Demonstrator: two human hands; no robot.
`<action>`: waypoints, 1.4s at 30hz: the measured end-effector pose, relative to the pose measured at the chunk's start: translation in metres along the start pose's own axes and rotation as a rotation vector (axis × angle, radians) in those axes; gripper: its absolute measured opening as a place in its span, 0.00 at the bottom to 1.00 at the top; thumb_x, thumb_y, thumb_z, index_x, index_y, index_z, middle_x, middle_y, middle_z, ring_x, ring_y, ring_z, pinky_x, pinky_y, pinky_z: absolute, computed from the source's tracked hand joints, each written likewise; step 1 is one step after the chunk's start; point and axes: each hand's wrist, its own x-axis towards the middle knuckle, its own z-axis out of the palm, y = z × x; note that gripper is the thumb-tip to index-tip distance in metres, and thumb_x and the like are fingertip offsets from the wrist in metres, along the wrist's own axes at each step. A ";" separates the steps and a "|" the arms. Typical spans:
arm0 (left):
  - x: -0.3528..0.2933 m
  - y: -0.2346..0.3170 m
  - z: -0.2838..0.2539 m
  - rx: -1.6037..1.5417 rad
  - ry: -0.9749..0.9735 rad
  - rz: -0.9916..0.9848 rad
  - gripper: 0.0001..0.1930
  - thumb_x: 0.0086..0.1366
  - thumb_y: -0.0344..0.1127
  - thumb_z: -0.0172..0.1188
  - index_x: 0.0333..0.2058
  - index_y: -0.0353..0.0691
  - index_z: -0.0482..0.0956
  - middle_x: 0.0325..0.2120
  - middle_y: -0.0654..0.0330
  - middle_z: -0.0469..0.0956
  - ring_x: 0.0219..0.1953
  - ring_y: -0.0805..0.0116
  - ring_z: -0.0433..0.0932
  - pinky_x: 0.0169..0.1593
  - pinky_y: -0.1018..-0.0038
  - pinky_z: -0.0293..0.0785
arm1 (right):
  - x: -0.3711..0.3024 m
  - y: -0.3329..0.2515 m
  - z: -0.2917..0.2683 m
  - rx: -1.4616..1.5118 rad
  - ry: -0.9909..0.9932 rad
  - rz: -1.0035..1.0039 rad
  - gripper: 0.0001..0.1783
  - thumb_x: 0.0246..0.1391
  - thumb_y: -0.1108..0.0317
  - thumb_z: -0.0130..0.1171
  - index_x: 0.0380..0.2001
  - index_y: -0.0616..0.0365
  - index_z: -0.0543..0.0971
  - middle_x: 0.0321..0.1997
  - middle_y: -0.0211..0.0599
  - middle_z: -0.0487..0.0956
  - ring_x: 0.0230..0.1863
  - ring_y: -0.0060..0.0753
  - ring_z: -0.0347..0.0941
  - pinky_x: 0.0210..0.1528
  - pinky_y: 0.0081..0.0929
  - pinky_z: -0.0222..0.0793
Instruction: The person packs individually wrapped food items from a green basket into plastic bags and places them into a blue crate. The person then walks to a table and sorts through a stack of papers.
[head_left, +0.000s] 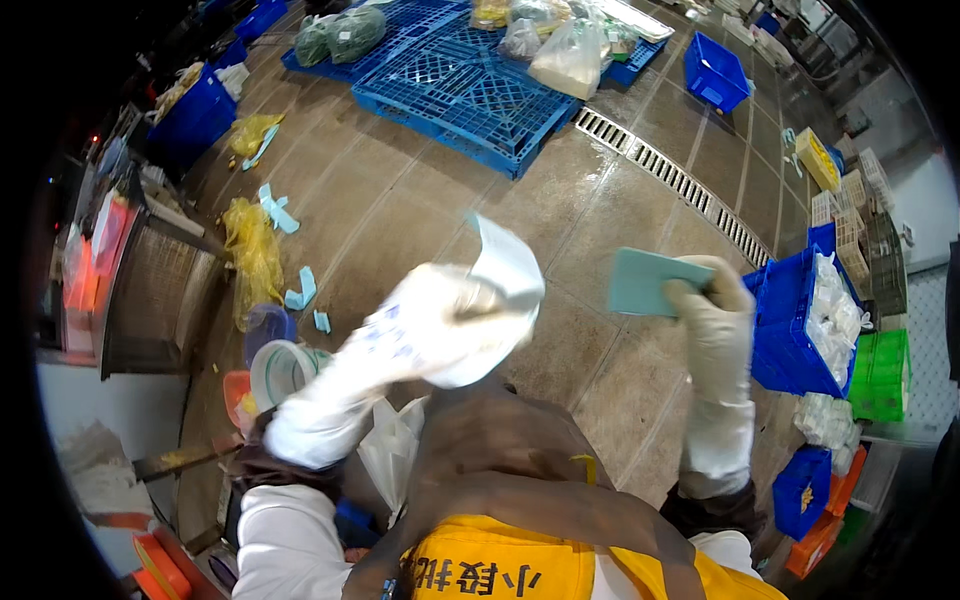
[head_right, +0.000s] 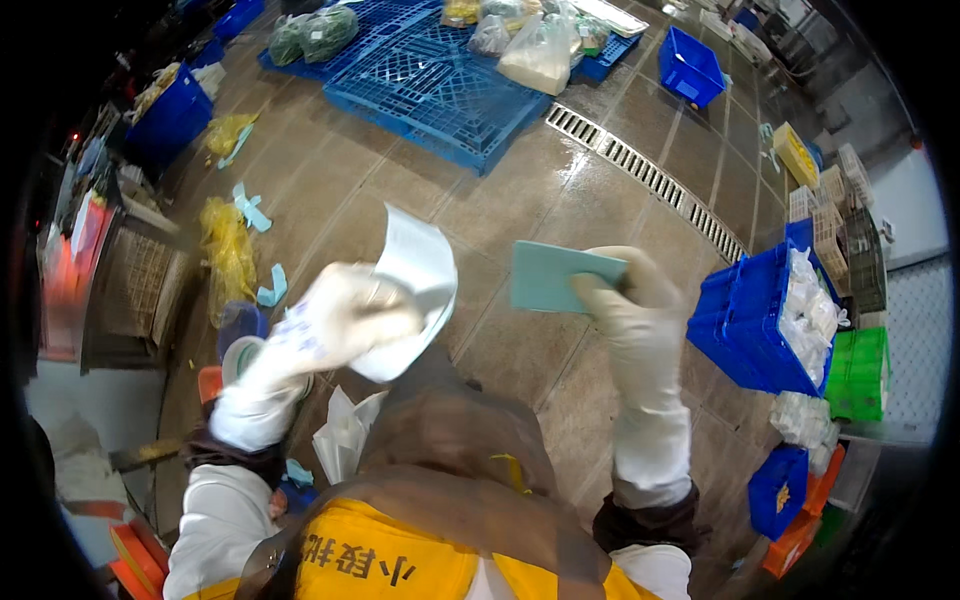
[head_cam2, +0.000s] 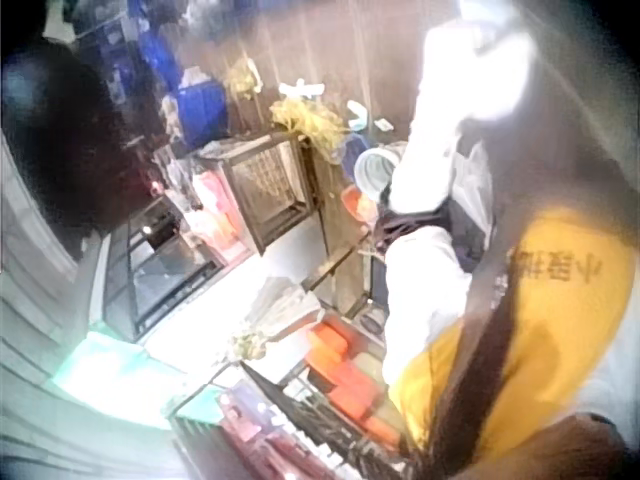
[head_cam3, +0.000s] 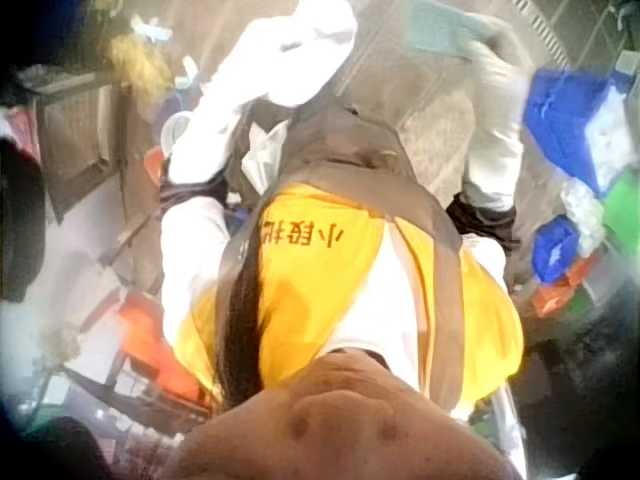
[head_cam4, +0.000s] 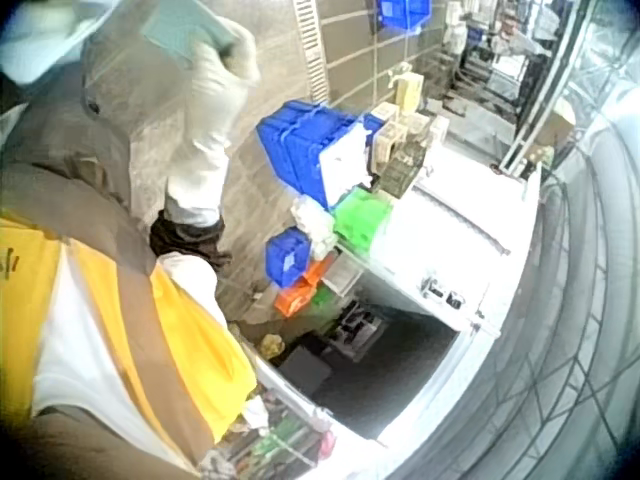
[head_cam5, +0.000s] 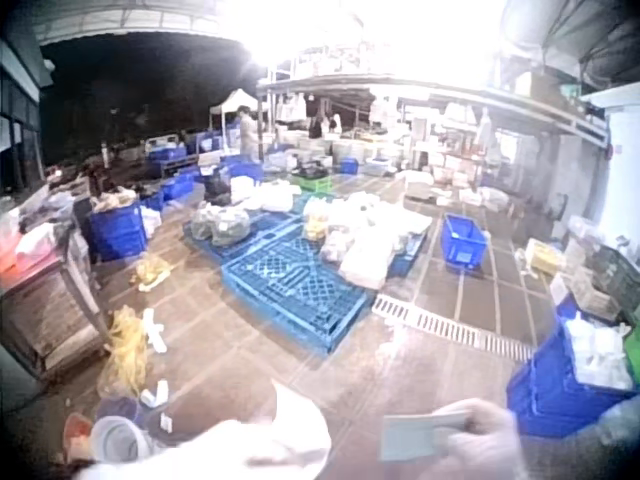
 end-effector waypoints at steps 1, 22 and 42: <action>0.008 0.010 -0.020 0.091 -0.179 0.141 0.16 0.54 0.47 0.64 0.26 0.38 0.80 0.21 0.58 0.78 0.24 0.66 0.78 0.28 0.75 0.72 | 0.009 -0.010 -0.010 0.071 0.048 -0.037 0.09 0.47 0.80 0.58 0.34 0.61 0.77 0.31 0.29 0.77 0.32 0.18 0.71 0.32 0.16 0.66; 0.406 -0.026 -0.108 0.118 -0.717 0.599 0.07 0.51 0.39 0.61 0.23 0.43 0.80 0.19 0.58 0.74 0.24 0.57 0.75 0.24 0.66 0.70 | 0.305 -0.101 -0.022 -0.574 -0.932 -0.034 0.09 0.43 0.71 0.51 0.30 0.63 0.74 0.25 0.52 0.75 0.30 0.55 0.74 0.33 0.43 0.69; 0.777 0.018 -0.051 0.147 -0.893 0.441 0.09 0.53 0.39 0.58 0.22 0.39 0.76 0.17 0.52 0.72 0.22 0.53 0.74 0.24 0.65 0.68 | 0.580 -0.043 -0.256 -0.108 -0.651 -0.341 0.10 0.42 0.73 0.58 0.31 0.62 0.74 0.39 0.46 0.76 0.38 0.51 0.71 0.42 0.38 0.67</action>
